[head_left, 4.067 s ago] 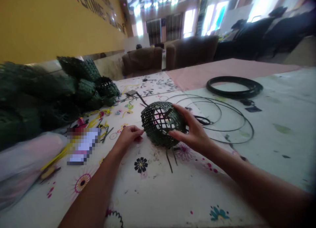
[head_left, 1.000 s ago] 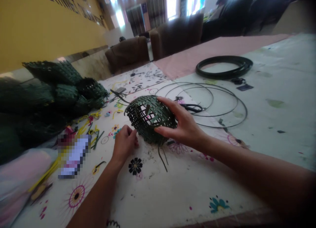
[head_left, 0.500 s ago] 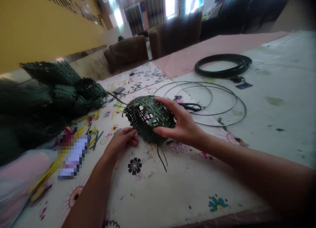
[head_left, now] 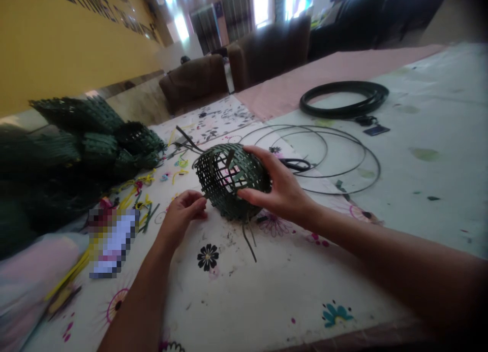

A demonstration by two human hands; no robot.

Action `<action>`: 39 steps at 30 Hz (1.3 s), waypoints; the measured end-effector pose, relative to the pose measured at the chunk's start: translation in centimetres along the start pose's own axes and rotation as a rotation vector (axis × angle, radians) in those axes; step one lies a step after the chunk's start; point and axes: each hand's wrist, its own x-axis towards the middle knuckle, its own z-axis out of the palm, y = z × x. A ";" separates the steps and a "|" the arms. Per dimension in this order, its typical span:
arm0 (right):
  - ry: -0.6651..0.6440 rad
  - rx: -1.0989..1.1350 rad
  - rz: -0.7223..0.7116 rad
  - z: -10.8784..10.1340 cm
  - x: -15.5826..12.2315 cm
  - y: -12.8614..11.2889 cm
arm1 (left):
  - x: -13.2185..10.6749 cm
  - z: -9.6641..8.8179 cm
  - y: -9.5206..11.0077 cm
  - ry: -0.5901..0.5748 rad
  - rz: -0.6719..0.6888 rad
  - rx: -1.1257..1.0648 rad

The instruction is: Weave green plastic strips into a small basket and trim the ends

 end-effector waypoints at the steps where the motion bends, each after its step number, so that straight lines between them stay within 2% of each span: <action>1: 0.000 0.001 0.008 0.0 0.1 0.0 | 0.1 -0.4 -0.1 -0.033 0.010 -0.009; 4: 0.003 -0.001 0.023 -0.2 0.2 0.3 | 0.4 -1.7 -0.5 -0.114 0.030 -0.034; 6: 0.005 -0.008 0.027 -0.2 0.3 0.5 | 0.5 -2.0 -0.8 -0.128 0.039 -0.048; 12: -0.005 0.016 -0.006 -0.2 0.1 0.4 | 0.5 -1.5 -0.6 -0.066 0.059 -0.024; 17: -0.010 0.019 0.010 -0.1 0.1 0.3 | 0.3 -1.1 -0.6 -0.083 0.121 0.014; 19: -0.008 0.057 0.057 -0.1 0.2 1.0 | 0.2 -0.9 -0.5 -0.047 0.239 0.016; 21: -0.049 0.100 0.099 0.0 0.5 1.9 | 0.0 -0.8 -0.3 0.040 0.366 -0.005; 23: -0.122 0.083 0.114 -0.2 0.9 2.8 | -0.3 -0.7 0.2 0.143 0.416 -0.038; 26: -0.151 -0.185 0.136 -1.3 1.8 3.5 | -0.7 -0.7 0.9 0.278 0.412 -0.047; 28: -0.180 -0.527 0.197 -2.5 2.4 3.7 | -0.8 -0.8 1.3 0.366 0.425 -0.021; 30: -0.276 -0.851 0.280 -3.6 2.8 3.7 | -0.9 -1.1 1.5 0.403 0.403 0.004; 32: -0.397 -1.012 0.350 -4.4 3.0 3.9 | -0.9 -1.4 1.6 0.343 0.341 0.015; 34: -0.465 -1.053 0.388 -4.8 3.0 4.3 | -1.0 -1.6 1.6 0.230 0.285 0.022; 36: -0.478 -1.054 0.396 -4.7 3.0 4.7 | -1.1 -1.6 1.7 0.145 0.270 0.033; 39: -0.466 -1.047 0.393 -4.3 2.9 5.1 | -1.2 -1.4 1.7 0.113 0.276 0.034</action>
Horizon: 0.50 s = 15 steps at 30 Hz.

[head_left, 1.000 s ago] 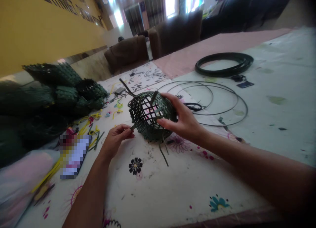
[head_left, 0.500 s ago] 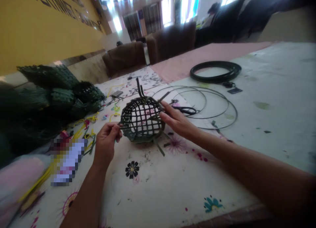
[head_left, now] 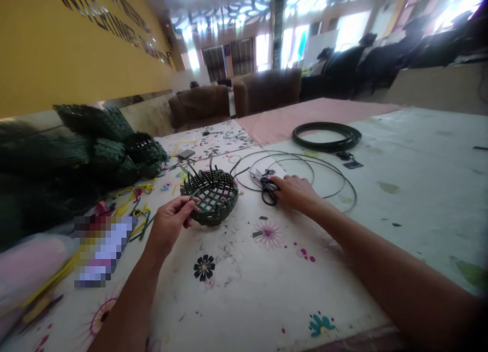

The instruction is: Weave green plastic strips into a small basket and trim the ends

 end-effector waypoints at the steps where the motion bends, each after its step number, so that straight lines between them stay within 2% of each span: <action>1: 0.008 0.007 0.003 0.1 0.0 -0.1 | -0.1 0.1 0.0 0.010 0.002 -0.002; 9: 0.037 0.001 -0.007 0.8 0.3 -0.1 | -0.6 1.1 0.4 0.135 0.060 0.038; 15: 0.122 0.019 -0.007 0.7 0.5 -0.2 | -0.9 1.9 0.3 0.177 0.105 0.063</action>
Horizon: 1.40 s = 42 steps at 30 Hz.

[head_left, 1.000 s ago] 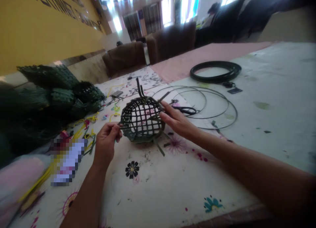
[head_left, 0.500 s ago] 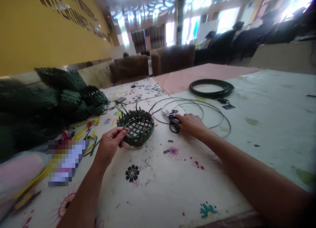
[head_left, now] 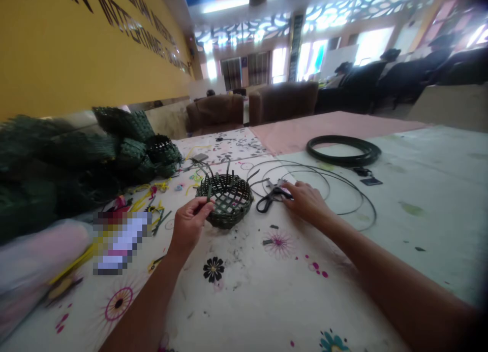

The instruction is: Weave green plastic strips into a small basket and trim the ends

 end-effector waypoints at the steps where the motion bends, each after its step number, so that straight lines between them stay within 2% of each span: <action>1: 0.027 -0.001 -0.002 0.0 0.0 -0.1 | 0.0 0.0 -0.1 0.019 0.010 0.002; 4: 0.076 -0.010 -0.035 -0.1 -0.3 -0.5 | 0.0 0.0 -0.1 0.084 0.058 0.018; 7: 0.034 -0.048 -0.061 0.2 -0.6 -0.9 | -0.3 0.0 0.1 0.096 0.125 0.091; 12: -0.042 -0.070 -0.021 1.0 -0.8 -1.4 | -1.3 0.6 0.7 0.001 0.282 0.236; 16: -0.002 -0.032 -0.023 1.2 -0.6 -1.5 | -1.9 1.5 0.7 -0.102 0.397 0.252; 19: 0.036 0.027 -0.018 1.0 -0.6 -1.4 | -2.0 1.8 0.3 -0.123 0.383 0.236; 24: 0.228 0.171 0.000 0.3 -0.7 -0.9 | -1.4 1.4 -0.4 -0.051 0.206 0.187; 26: 0.334 0.219 -0.011 0.0 -0.5 -0.4 | -1.2 1.1 -0.4 -0.022 0.176 0.203; 28: 0.474 0.290 -0.047 -0.4 -0.3 0.1 | -1.1 0.8 -0.2 0.048 0.188 0.242; 31: 0.687 0.458 -0.149 -1.2 -0.4 0.1 | -1.4 0.4 0.7 0.235 0.273 0.213; 33: 0.766 0.565 -0.238 -1.8 -1.1 -0.6 | -2.0 0.5 1.3 0.259 0.352 0.162; 34: 0.781 0.598 -0.292 -2.1 -1.5 -1.2 | -2.3 0.6 1.6 0.213 0.377 0.134; 36: 0.777 0.632 -0.436 -2.5 -2.7 -2.6 | -3.1 1.2 2.1 0.031 0.359 0.042; 39: 0.728 0.674 -0.591 -2.6 -4.6 -4.8 | -4.4 2.7 2.5 -0.319 0.180 -0.237; 42: 0.717 0.720 -0.650 -2.1 -5.8 -6.1 | -5.6 4.0 2.9 -0.528 0.014 -0.410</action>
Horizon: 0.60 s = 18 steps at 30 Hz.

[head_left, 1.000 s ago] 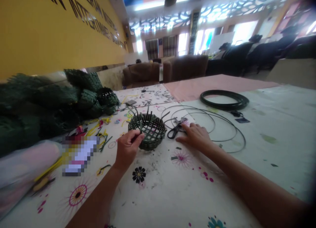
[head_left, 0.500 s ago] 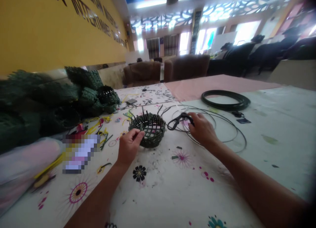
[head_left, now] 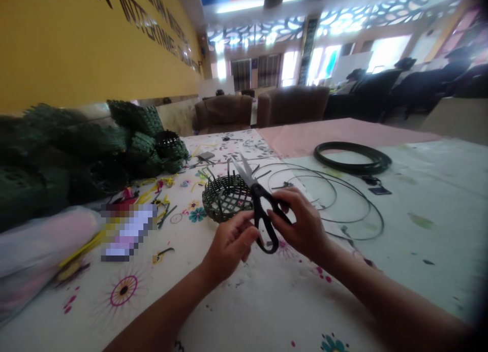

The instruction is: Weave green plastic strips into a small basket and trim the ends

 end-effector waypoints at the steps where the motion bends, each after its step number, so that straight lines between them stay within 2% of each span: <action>1: -0.002 0.017 -0.006 0.2 -0.2 -0.2 | -0.1 0.4 0.0 -0.018 -0.036 -0.033; 4: -0.016 0.045 -0.014 0.5 -0.7 -0.5 | -0.3 1.2 0.1 -0.004 -0.088 -0.082; 9: -0.096 -0.056 -0.047 0.5 -0.6 -1.1 | -0.2 1.4 0.0 0.173 -0.091 -0.049; 11: -0.128 -0.136 -0.059 0.5 -0.6 -1.6 | -0.1 1.4 -0.1 0.204 -0.092 -0.021; 14: -0.158 -0.189 0.000 0.5 -0.8 -2.0 | -0.2 1.4 -0.3 0.218 -0.067 0.039; 18: -0.273 -0.082 0.118 0.6 -1.2 -2.2 | -0.4 1.3 -0.5 0.223 -0.019 0.132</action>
